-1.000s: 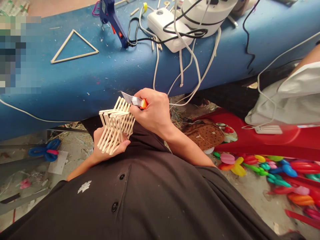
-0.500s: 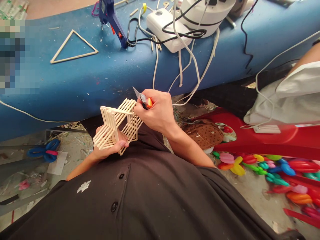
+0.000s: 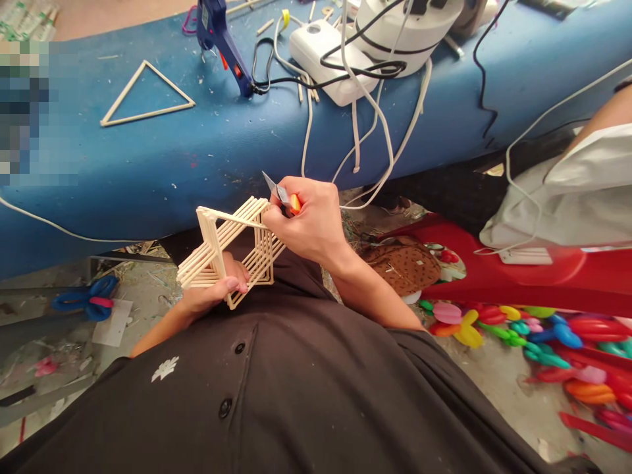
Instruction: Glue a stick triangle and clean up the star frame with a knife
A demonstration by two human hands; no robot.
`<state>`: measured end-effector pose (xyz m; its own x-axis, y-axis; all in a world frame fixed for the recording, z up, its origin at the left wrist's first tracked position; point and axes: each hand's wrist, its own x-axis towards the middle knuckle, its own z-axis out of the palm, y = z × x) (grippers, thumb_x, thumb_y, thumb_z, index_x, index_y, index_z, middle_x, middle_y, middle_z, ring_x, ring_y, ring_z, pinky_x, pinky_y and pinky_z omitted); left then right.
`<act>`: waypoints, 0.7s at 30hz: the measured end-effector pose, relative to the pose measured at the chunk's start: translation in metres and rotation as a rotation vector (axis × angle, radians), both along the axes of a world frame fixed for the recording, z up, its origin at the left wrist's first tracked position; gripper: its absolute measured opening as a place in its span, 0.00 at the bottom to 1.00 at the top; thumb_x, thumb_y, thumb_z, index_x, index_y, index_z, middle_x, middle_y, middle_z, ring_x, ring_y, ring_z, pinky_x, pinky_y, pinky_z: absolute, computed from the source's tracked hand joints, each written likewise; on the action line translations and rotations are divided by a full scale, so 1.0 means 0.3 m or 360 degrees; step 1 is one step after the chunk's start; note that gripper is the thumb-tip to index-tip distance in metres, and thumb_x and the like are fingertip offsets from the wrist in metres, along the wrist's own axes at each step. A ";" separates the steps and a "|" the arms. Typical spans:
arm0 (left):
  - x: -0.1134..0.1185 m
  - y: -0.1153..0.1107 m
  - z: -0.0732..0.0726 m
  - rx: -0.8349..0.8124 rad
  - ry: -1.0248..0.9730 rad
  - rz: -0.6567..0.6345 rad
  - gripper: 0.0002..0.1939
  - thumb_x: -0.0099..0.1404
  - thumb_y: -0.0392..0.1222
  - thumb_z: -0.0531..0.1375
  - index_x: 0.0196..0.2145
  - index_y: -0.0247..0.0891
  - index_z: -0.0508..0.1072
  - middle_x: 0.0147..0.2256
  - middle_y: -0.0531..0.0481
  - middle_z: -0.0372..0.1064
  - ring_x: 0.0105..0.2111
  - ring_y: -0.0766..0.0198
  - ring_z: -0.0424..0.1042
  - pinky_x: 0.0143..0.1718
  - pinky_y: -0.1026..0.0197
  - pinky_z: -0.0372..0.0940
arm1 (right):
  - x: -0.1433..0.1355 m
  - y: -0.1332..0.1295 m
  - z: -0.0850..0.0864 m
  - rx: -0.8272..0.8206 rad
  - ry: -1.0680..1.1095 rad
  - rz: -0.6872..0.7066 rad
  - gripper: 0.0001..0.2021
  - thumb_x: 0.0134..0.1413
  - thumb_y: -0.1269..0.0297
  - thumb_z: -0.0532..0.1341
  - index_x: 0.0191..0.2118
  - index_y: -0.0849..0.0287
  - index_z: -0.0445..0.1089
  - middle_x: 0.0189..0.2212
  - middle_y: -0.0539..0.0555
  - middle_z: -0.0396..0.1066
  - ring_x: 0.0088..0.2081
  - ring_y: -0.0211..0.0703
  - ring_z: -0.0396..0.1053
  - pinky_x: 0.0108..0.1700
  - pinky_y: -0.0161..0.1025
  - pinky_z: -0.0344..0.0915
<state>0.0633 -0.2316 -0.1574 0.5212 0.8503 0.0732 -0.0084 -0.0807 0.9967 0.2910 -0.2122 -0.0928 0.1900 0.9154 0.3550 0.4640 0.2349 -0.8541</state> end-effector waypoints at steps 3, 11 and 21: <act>0.000 -0.003 -0.004 0.0014 -0.0012 0.0012 0.20 0.65 0.60 0.71 0.25 0.42 0.80 0.21 0.49 0.78 0.23 0.56 0.79 0.37 0.49 0.80 | -0.004 0.004 -0.008 0.0025 0.0016 0.0009 0.04 0.46 0.68 0.62 0.23 0.56 0.69 0.18 0.45 0.65 0.22 0.34 0.57 0.28 0.39 0.55; -0.009 -0.021 0.036 0.0210 -0.0177 0.0119 0.22 0.68 0.60 0.70 0.23 0.44 0.77 0.19 0.53 0.73 0.19 0.62 0.74 0.36 0.53 0.81 | 0.054 0.035 -0.034 0.0099 0.0254 -0.0017 0.05 0.46 0.72 0.63 0.26 0.55 0.70 0.33 0.53 0.83 0.25 0.36 0.67 0.28 0.40 0.59; 0.012 -0.013 0.050 -0.0240 -0.0515 0.0051 0.18 0.62 0.55 0.76 0.25 0.41 0.80 0.18 0.57 0.66 0.18 0.67 0.70 0.38 0.57 0.79 | 0.148 -0.047 0.024 0.0081 -0.0359 -0.0286 0.08 0.53 0.69 0.72 0.29 0.54 0.73 0.22 0.46 0.68 0.23 0.36 0.58 0.31 0.42 0.57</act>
